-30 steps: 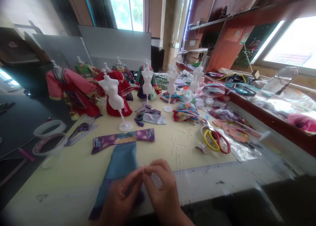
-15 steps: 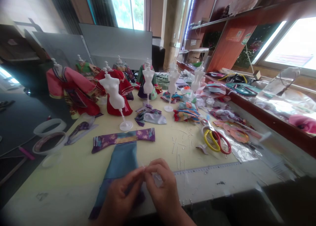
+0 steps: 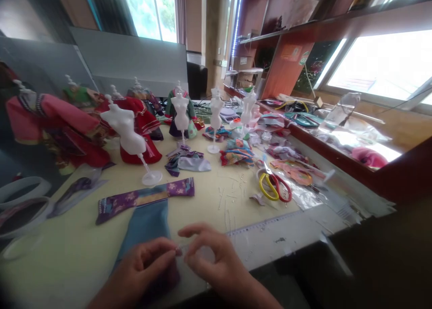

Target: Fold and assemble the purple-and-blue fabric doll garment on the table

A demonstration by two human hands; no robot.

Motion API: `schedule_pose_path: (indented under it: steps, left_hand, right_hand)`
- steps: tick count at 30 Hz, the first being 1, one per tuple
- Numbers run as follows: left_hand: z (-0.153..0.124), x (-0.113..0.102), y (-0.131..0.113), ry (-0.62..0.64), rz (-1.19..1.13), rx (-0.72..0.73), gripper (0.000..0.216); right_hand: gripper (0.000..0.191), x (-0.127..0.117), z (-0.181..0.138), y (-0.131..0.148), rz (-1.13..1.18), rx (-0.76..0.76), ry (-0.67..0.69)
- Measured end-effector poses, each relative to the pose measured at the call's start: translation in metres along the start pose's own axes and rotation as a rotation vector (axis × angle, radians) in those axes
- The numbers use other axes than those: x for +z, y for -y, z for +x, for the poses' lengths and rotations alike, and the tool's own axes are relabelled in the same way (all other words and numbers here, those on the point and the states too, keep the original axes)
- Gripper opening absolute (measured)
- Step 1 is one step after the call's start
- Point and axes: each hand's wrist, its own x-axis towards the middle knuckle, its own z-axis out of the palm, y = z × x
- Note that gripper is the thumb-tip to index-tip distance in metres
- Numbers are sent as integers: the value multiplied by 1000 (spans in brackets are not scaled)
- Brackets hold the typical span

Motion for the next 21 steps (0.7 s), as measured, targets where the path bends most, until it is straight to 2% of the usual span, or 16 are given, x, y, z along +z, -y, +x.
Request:
schedule_pose_path:
  steps: [2, 5, 12, 18, 21]
  left_hand:
    - [2, 0, -6, 109, 1, -16, 28]
    - [5, 1, -14, 184, 23, -36, 27]
    - [15, 11, -24, 242, 102, -92, 26]
    - [31, 24, -26, 282, 64, -172, 17]
    - [43, 29, -27, 309, 122, -177, 14]
  right_hand:
    - [7, -6, -3, 0, 54, 28, 101]
    - [6, -14, -7, -4, 68, 40, 140]
    - [6, -27, -17, -9, 16, 46, 104]
    - [12, -38, -29, -2, -200, -16, 49]
    - [18, -44, -33, -2, -327, -58, 38]
